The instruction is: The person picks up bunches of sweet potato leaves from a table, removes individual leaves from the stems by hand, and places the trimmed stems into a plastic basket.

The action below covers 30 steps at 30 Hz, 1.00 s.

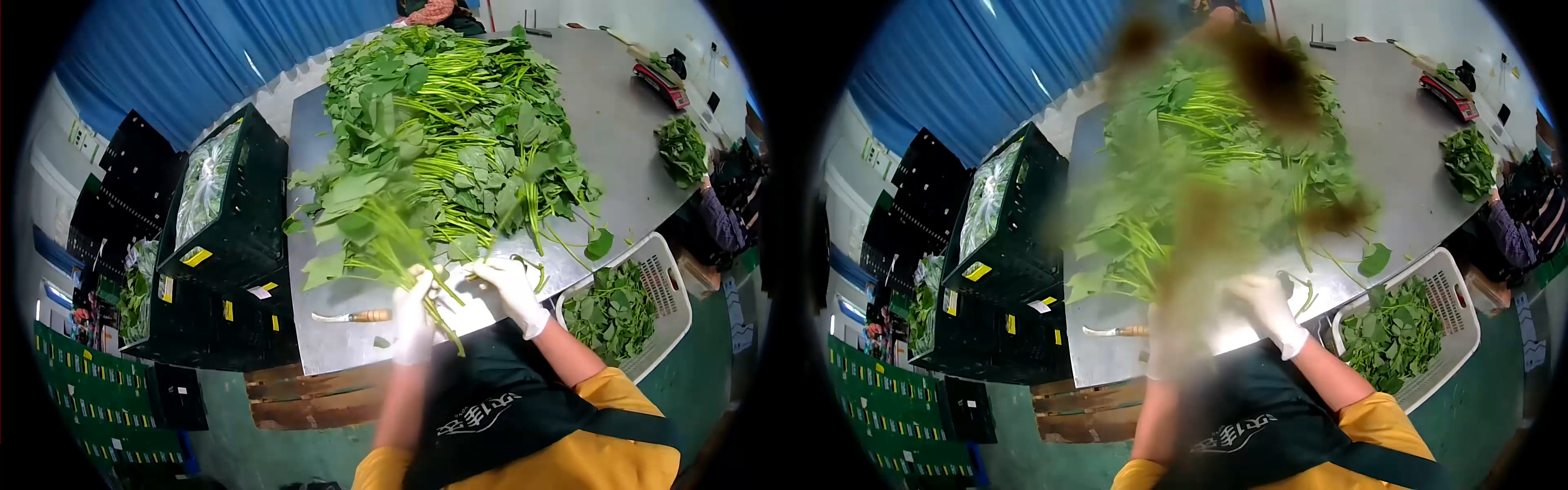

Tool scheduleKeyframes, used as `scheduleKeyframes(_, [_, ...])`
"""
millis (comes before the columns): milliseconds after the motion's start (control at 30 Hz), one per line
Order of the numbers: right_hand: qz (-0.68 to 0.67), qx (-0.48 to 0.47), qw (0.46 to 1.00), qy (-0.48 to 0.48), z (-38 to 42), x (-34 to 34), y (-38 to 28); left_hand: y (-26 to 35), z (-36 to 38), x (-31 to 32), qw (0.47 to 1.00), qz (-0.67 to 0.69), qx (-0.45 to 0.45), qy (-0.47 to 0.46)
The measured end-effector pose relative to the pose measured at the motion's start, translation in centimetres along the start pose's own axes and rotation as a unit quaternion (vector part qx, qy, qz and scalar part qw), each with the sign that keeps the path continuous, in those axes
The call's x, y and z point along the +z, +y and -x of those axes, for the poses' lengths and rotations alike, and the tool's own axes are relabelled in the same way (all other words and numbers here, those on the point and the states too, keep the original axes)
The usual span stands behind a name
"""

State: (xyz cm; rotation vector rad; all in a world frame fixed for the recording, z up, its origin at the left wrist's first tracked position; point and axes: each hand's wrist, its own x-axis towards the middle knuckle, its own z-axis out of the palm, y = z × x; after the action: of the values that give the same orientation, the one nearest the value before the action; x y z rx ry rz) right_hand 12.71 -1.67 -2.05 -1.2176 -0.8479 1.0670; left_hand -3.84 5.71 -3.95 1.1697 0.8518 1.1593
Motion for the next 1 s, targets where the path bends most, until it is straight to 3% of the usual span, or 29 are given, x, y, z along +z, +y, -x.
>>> scheduleKeyframes(33, [0.143,-0.143,0.978,-0.045,-1.5,-0.2,1.7,1.2,0.5,0.6,0.999,0.014,-0.041,-0.031])
scheduleKeyframes(67, [-0.056,0.006,0.998,-0.04,-1.5,1.1,0.4,2.1,0.9,0.9,0.994,0.028,-0.081,-0.06])
scheduleKeyframes(133, [-0.152,0.033,0.979,-0.135,-2.4,1.9,0.4,2.3,1.1,1.5,0.995,0.039,-0.069,-0.06])
scheduleKeyframes(200, [-0.204,0.06,0.963,-0.167,-2.2,2.3,-0.2,2.6,1.2,1.3,0.989,0.056,-0.117,-0.072])
scheduleKeyframes(333, [-0.265,0.064,0.935,-0.227,-2.3,2.7,-1.3,2.3,1.5,1.1,0.991,0.037,-0.097,-0.079])
scheduleKeyframes(400, [-0.263,0.068,0.938,-0.216,-2.3,2.5,-0.8,2.1,1.5,1.3,0.994,0.029,-0.082,-0.064])
scheduleKeyframes(467, [-0.138,0.042,0.975,-0.168,-2.0,2.6,-1.4,1.5,1.3,0.5,0.995,-0.041,-0.088,-0.04])
scheduleKeyframes(500, [-0.103,0.033,0.988,-0.111,-1.8,2.8,-1.9,1.2,1.3,0.4,0.995,-0.018,-0.101,0.0])
scheduleKeyframes(533, [-0.102,0.033,0.988,-0.11,-1.5,2.9,-2.9,1.8,1.2,0.7,0.995,-0.018,-0.102,-0.001])
scheduleKeyframes(633, [0.1,-0.085,0.989,-0.071,-0.7,2.9,-4.8,3.9,1.1,1.5,0.993,0.059,-0.094,0.028])
scheduleKeyframes(667, [0.1,-0.084,0.989,-0.072,-0.5,2.9,-4.8,3.9,1.2,1.5,0.993,0.058,-0.095,0.03])
scheduleKeyframes(733, [0.159,-0.092,0.977,-0.107,-0.3,3.1,-4.9,3.6,1.2,1.4,0.996,-0.072,-0.048,-0.013])
scheduleKeyframes(767, [0.115,-0.086,0.985,-0.096,-0.5,3.5,-3.9,3.2,0.8,1.0,0.989,-0.125,0.036,-0.076])
scheduleKeyframes(800, [0.115,-0.086,0.985,-0.097,-0.4,3.4,-3.8,3.0,0.7,1.0,0.989,-0.125,0.037,-0.075])
scheduleKeyframes(867, [0.138,-0.096,0.983,-0.073,0.0,3.3,-4.6,2.9,0.7,1.3,0.991,0.086,-0.091,-0.053])
scheduleKeyframes(900, [0.092,-0.026,0.994,-0.047,0.0,3.2,-4.1,2.9,0.8,1.3,0.991,0.086,-0.092,-0.053])
scheduleKeyframes(1000, [0.042,0.032,0.998,-0.019,0.4,2.5,-3.8,3.2,1.3,1.1,0.994,0.069,-0.09,-0.005])
